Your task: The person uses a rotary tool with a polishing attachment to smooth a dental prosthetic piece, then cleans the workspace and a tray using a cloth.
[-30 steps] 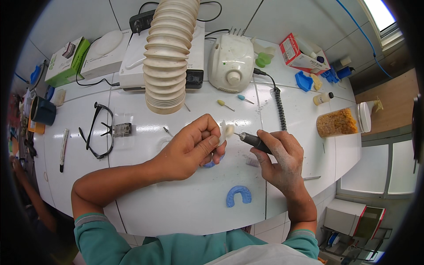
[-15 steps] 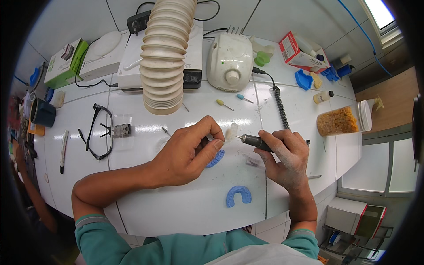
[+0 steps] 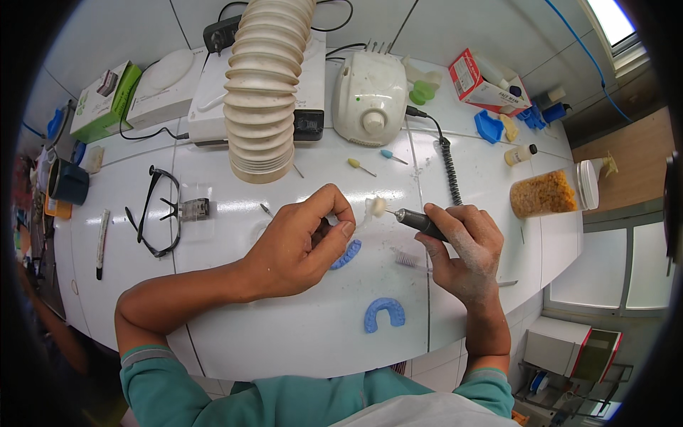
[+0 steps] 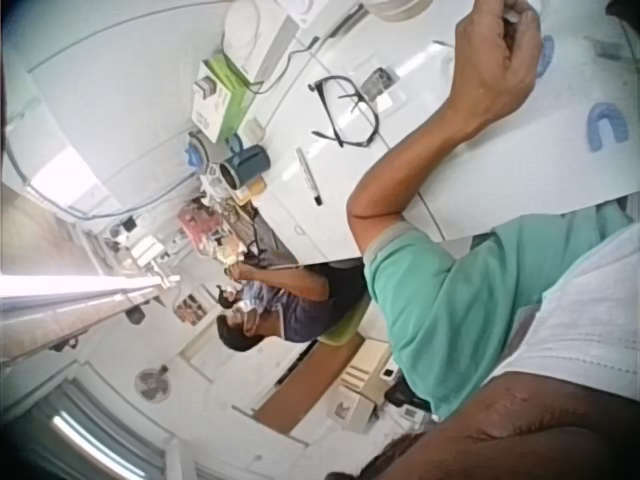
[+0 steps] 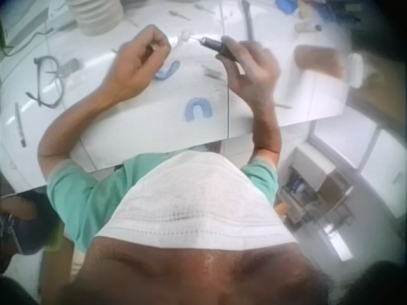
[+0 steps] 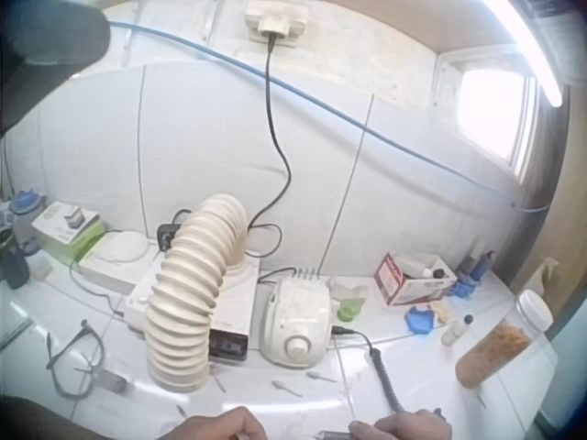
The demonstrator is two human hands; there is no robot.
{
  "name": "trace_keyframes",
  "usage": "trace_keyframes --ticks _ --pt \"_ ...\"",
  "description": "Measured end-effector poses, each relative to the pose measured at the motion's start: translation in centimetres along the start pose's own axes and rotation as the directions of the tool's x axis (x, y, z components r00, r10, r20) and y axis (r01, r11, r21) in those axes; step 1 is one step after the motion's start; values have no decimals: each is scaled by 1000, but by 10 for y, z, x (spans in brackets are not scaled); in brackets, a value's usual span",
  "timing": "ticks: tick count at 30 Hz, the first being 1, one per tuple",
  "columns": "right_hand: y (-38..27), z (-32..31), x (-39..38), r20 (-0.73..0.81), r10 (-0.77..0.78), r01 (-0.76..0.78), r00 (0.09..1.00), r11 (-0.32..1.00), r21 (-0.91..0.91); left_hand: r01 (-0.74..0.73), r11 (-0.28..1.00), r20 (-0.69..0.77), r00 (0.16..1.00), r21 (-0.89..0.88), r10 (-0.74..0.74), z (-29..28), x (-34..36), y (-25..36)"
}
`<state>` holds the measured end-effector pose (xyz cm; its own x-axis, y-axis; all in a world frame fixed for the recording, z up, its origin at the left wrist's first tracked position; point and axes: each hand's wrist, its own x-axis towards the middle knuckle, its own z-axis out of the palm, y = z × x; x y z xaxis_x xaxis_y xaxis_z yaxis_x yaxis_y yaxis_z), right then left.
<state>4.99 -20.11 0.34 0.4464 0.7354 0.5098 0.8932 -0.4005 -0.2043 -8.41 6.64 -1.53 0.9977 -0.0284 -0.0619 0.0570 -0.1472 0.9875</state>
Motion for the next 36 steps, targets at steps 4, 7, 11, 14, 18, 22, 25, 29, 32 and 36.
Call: trace_keyframes --ticks 4,7,11,14,18,22,25,29,32,36 --pt "-1 0 1 17 -16 16 1000 1000 -2 -26 1000 -3 1000 -1 26 2 0 0" --pt "-3 -1 1 41 -38 38 998 999 9 -19 1000 0 1000 -12 19 2 0 1" --pt "-4 -2 2 50 -58 57 997 998 19 0 999 5 1000 -36 0 2 0 1" --pt "-3 1 1 39 -50 50 998 999 15 8 1000 12 1000 -24 -8 1 0 4" --pt "-4 1 0 50 -41 40 998 999 31 40 998 7 999 -50 -40 1 0 0" --pt "-3 3 0 44 -34 32 998 999 27 79 994 16 997 -75 -78 0 0 -1" --pt "-5 2 1 60 -44 42 997 998 37 96 989 16 995 -113 -95 0 -1 -2" --pt "-5 4 1 37 -36 35 999 999 34 117 982 28 993 -148 -114 0 0 -4" --pt "-3 5 0 32 -31 30 999 999 40 136 978 29 991 -158 -133 1 0 -3" --pt "-5 5 0 38 -30 28 999 998 49 135 975 37 991 -177 -131 0 0 -4"
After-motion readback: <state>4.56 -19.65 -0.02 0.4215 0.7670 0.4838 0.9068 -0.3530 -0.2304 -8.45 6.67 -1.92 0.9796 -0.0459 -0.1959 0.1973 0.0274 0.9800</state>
